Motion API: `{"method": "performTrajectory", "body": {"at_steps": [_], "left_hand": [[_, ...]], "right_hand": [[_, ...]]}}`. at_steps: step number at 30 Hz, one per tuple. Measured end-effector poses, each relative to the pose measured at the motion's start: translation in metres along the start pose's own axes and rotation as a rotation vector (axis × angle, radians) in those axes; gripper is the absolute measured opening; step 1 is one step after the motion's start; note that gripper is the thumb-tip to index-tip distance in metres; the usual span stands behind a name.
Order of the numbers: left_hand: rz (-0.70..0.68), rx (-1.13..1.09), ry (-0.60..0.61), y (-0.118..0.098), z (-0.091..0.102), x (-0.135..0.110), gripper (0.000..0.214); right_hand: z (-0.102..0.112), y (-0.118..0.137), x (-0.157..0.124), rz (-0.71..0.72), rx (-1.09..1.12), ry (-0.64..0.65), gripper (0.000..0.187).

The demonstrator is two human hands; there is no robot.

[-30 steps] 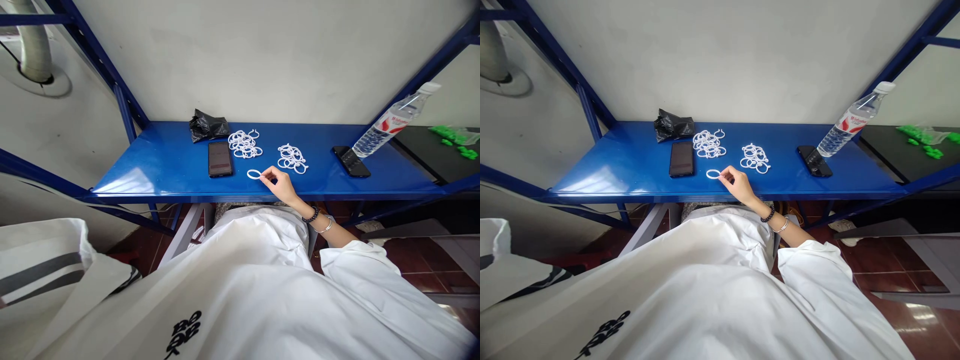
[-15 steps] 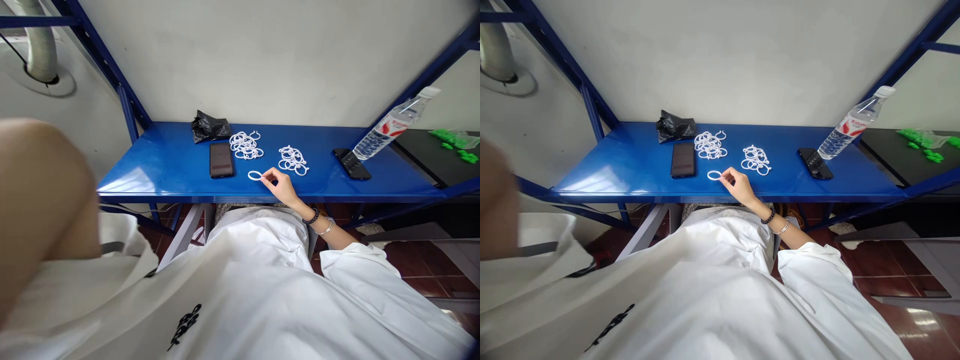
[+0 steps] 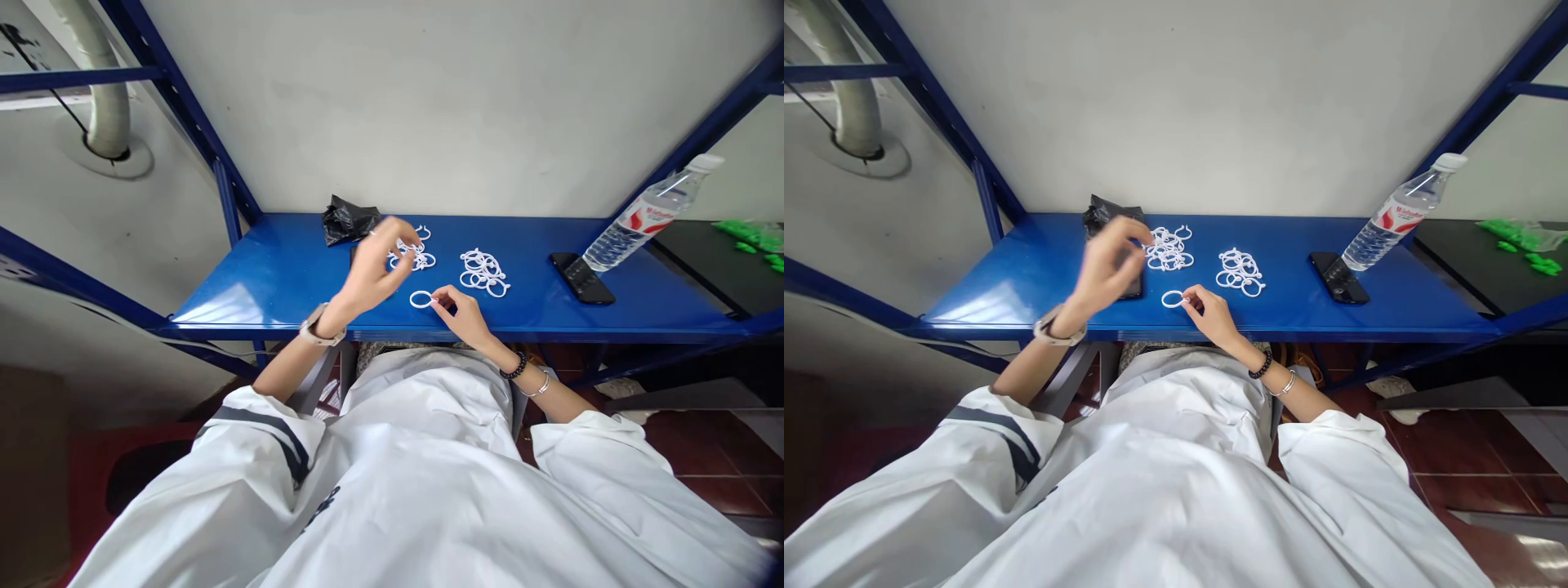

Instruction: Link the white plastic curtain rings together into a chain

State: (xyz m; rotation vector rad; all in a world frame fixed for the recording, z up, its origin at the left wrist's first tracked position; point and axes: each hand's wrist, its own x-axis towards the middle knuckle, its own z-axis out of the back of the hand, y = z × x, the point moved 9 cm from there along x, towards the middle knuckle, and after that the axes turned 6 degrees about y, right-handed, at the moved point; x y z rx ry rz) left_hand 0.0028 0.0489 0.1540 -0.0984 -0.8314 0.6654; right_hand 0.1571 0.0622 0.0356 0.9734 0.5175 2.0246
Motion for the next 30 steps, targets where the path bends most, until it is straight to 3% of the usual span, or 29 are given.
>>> {"method": "performTrajectory", "body": {"at_steps": [5, 8, 15, 30], "left_hand": [[0.024, -0.004, 0.322, 0.018, -0.099, -0.027, 0.037], [0.05, 0.021, 0.379, 0.023, -0.124, -0.05, 0.041], [0.05, -0.063, 0.297, 0.023, -0.11, -0.064, 0.032], [0.108, -0.246, 0.236, 0.03, -0.105, -0.063, 0.044]], "right_hand": [[-0.001, -0.004, 0.0, 0.005, -0.014, -0.01, 0.014], [-0.002, -0.006, -0.003, 0.022, -0.052, -0.014, 0.013], [-0.002, 0.0, -0.014, 0.066, -0.132, -0.025, 0.014], [0.008, 0.003, -0.019, 0.042, -0.037, -0.038, 0.015]]}}
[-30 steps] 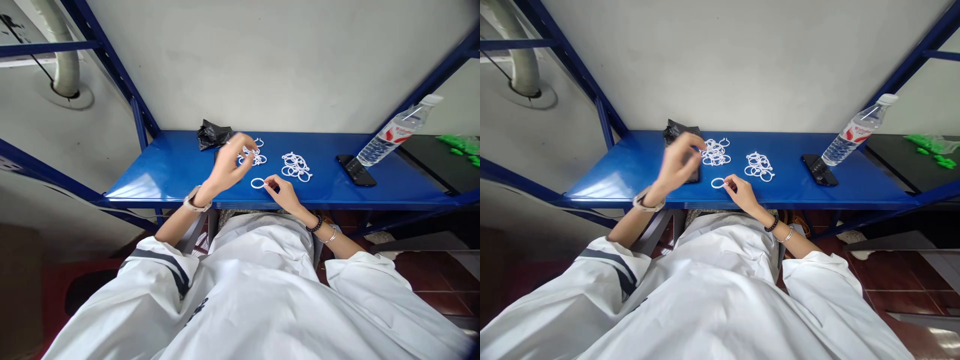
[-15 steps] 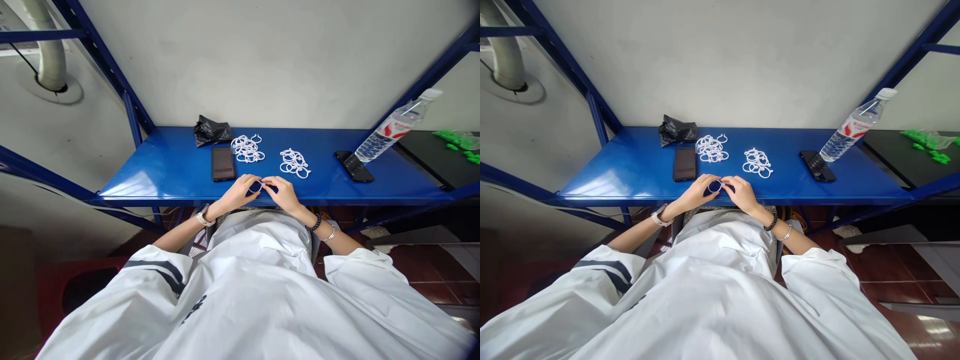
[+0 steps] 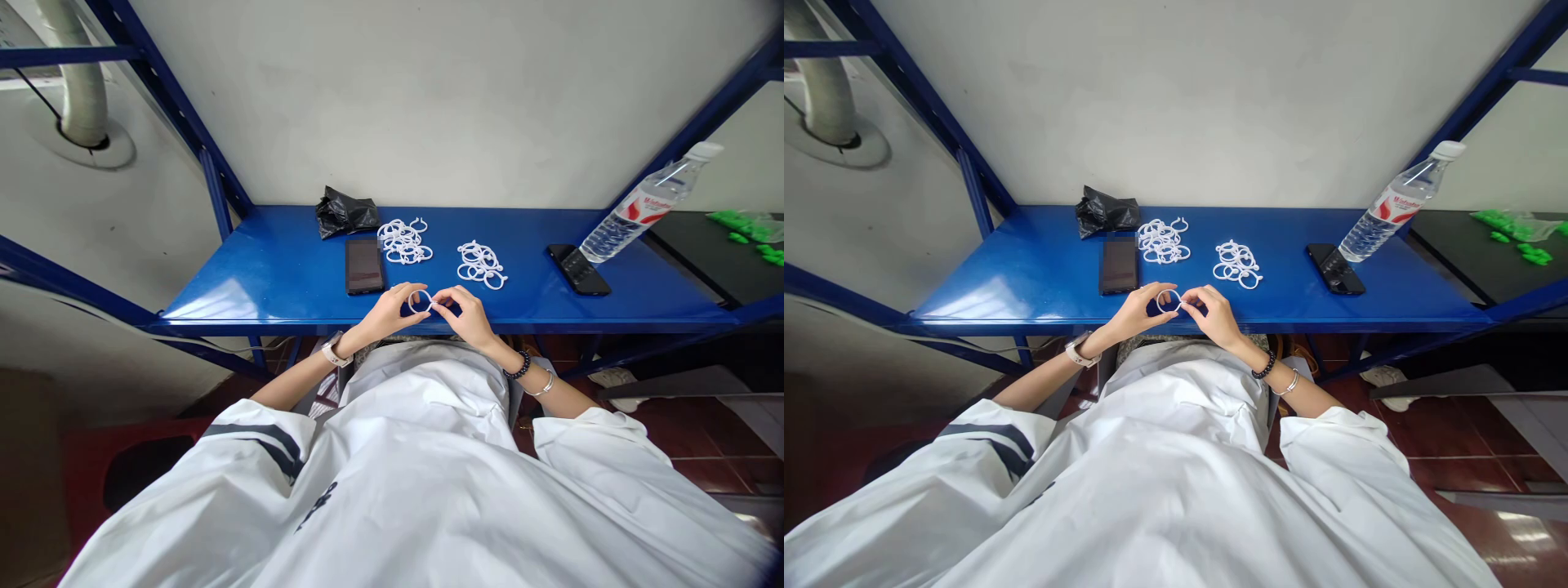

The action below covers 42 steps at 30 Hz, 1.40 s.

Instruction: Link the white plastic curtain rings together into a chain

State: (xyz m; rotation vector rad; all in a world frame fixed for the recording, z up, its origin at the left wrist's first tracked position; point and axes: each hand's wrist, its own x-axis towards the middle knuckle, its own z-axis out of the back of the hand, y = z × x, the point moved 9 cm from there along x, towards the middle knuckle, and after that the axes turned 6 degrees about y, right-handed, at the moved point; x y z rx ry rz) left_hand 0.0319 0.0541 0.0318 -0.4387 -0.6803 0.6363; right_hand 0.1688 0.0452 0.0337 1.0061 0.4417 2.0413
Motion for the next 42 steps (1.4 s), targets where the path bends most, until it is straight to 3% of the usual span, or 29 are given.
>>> {"method": "performTrajectory", "body": {"at_steps": [10, 33, 42], "left_hand": [[0.064, -0.132, 0.057, 0.008, -0.0033, 0.0016, 0.046], [0.086, -0.164, 0.07, 0.0073, -0.0042, 0.0013, 0.05], [0.062, -0.134, 0.028, 0.0062, -0.0002, 0.0023, 0.03]], "right_hand": [[-0.0002, 0.0034, 0.0, 0.007, -0.016, -0.014, 0.013], [0.0026, 0.0037, -0.0024, 0.027, 0.002, -0.053, 0.016], [0.0002, 0.0043, -0.0032, 0.049, -0.031, -0.047, 0.013]]}}
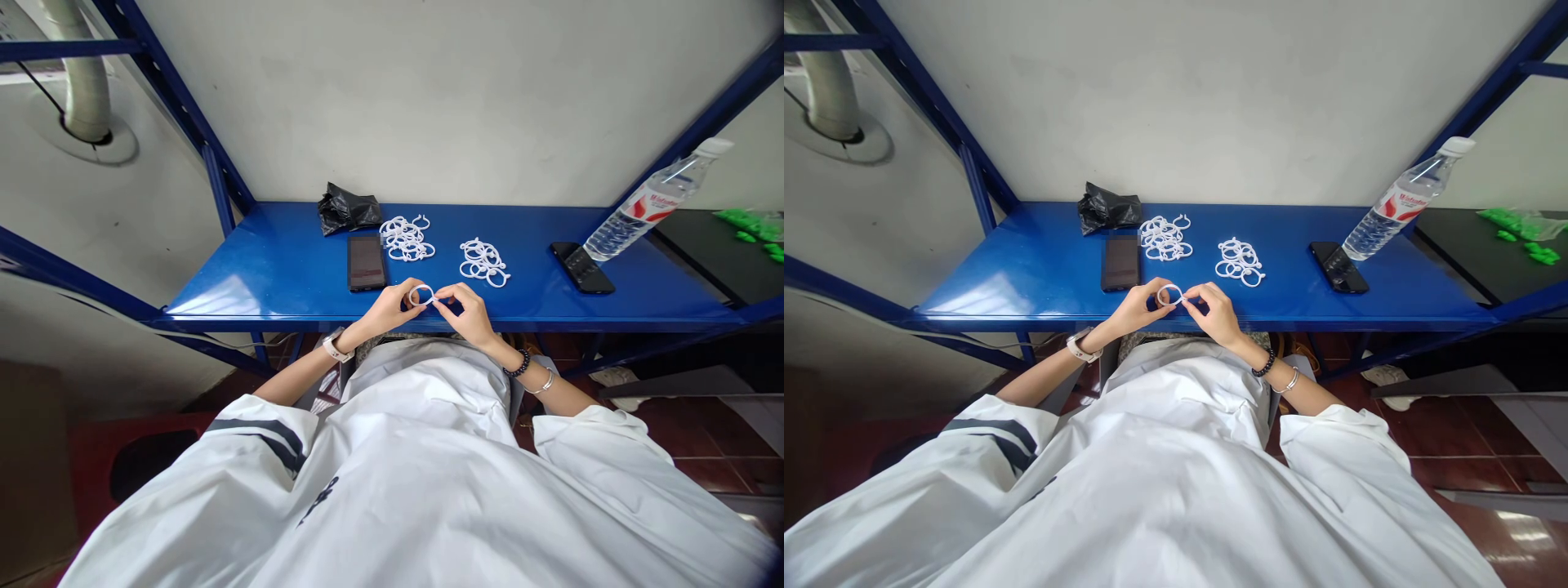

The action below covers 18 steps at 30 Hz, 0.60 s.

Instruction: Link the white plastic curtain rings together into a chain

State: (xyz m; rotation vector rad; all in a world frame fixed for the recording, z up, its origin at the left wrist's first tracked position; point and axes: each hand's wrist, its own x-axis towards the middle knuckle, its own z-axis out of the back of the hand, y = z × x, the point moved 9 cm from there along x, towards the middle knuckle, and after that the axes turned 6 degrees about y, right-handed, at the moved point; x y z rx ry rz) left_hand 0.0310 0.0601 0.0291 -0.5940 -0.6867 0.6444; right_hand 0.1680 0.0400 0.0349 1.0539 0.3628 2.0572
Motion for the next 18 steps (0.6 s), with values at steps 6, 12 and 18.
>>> {"method": "performTrajectory", "body": {"at_steps": [6, 12, 18], "left_hand": [[-0.039, 0.065, -0.008, -0.0055, 0.0016, 0.0009, 0.022], [-0.049, 0.077, -0.001, -0.0053, 0.0012, 0.0006, 0.021], [-0.068, 0.039, 0.0, -0.0066, 0.0014, 0.0002, 0.018]], "right_hand": [[-0.0003, 0.0003, 0.0, -0.009, -0.012, 0.005, 0.011], [0.002, 0.0036, 0.002, 0.016, 0.022, -0.006, 0.011], [0.0007, -0.0025, 0.002, -0.019, 0.049, -0.002, 0.008]]}}
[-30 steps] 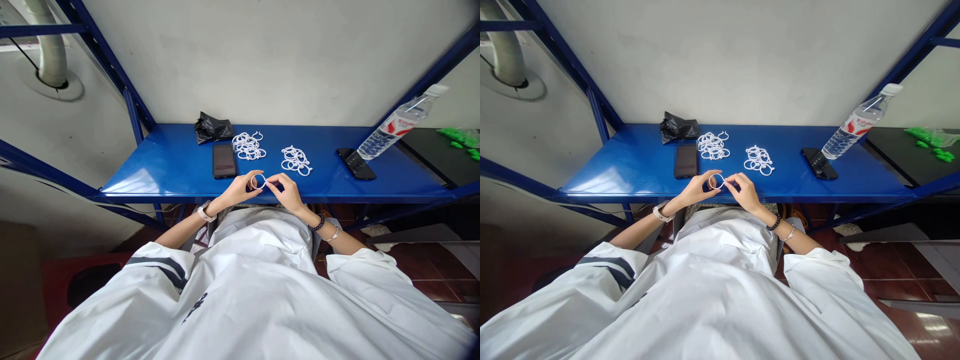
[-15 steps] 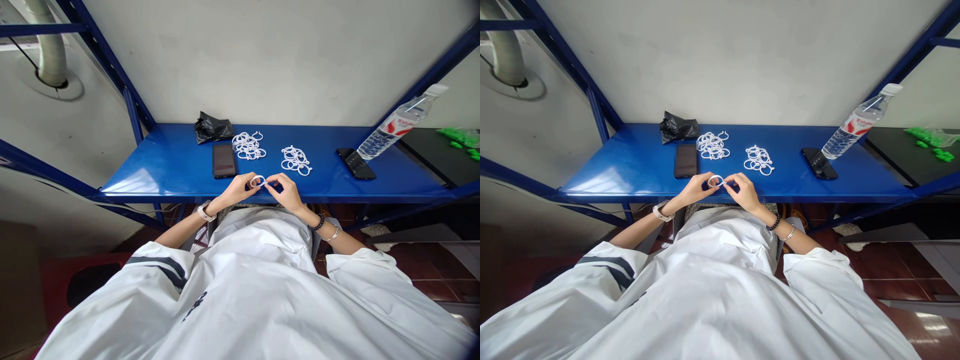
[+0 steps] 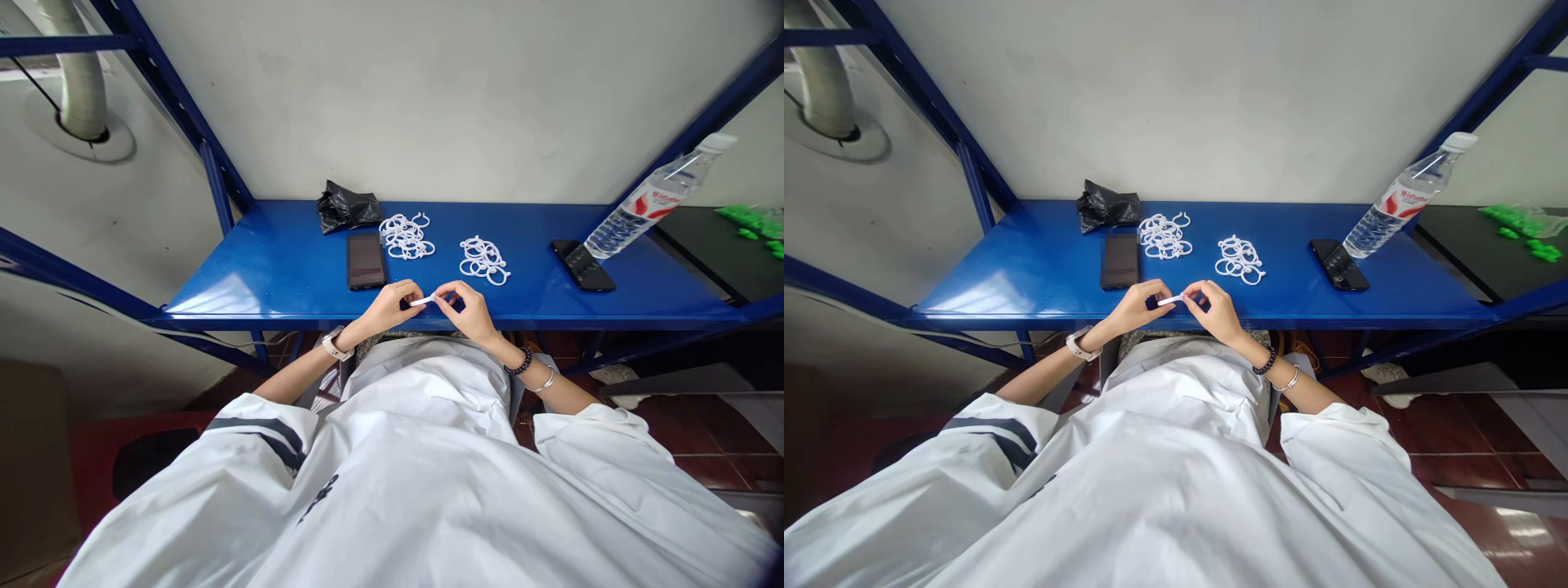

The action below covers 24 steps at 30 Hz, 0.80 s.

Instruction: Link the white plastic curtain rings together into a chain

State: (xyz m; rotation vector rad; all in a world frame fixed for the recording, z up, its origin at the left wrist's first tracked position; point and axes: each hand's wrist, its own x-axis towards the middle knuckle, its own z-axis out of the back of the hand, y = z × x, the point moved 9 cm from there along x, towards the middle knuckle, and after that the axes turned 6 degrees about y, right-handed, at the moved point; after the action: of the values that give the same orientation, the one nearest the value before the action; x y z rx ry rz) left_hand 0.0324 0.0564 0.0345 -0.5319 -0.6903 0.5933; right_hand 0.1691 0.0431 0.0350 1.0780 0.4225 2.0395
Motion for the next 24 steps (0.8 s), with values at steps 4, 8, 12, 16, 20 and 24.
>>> {"method": "performTrajectory", "body": {"at_steps": [4, 8, 12, 16, 20, 24], "left_hand": [[-0.014, -0.015, 0.011, -0.002, 0.0, 0.0, 0.021], [-0.015, -0.013, 0.005, -0.003, 0.001, 0.0, 0.022], [-0.014, -0.01, -0.005, -0.005, 0.002, 0.0, 0.024], [-0.01, -0.005, 0.0, -0.006, 0.002, 0.0, 0.031], [0.019, -0.035, 0.003, 0.0, 0.0, -0.001, 0.034], [0.029, -0.054, 0.009, 0.006, -0.003, -0.002, 0.047]], "right_hand": [[-0.004, 0.0, 0.0, -0.003, 0.036, 0.031, 0.009], [-0.007, 0.002, 0.001, 0.0, 0.035, 0.073, 0.015], [-0.007, 0.002, 0.002, 0.004, 0.024, 0.083, 0.016], [-0.007, 0.001, 0.002, -0.014, 0.009, 0.085, 0.016], [-0.007, -0.001, 0.002, -0.017, 0.011, 0.078, 0.012], [-0.007, -0.001, 0.002, -0.015, 0.002, 0.072, 0.01]]}}
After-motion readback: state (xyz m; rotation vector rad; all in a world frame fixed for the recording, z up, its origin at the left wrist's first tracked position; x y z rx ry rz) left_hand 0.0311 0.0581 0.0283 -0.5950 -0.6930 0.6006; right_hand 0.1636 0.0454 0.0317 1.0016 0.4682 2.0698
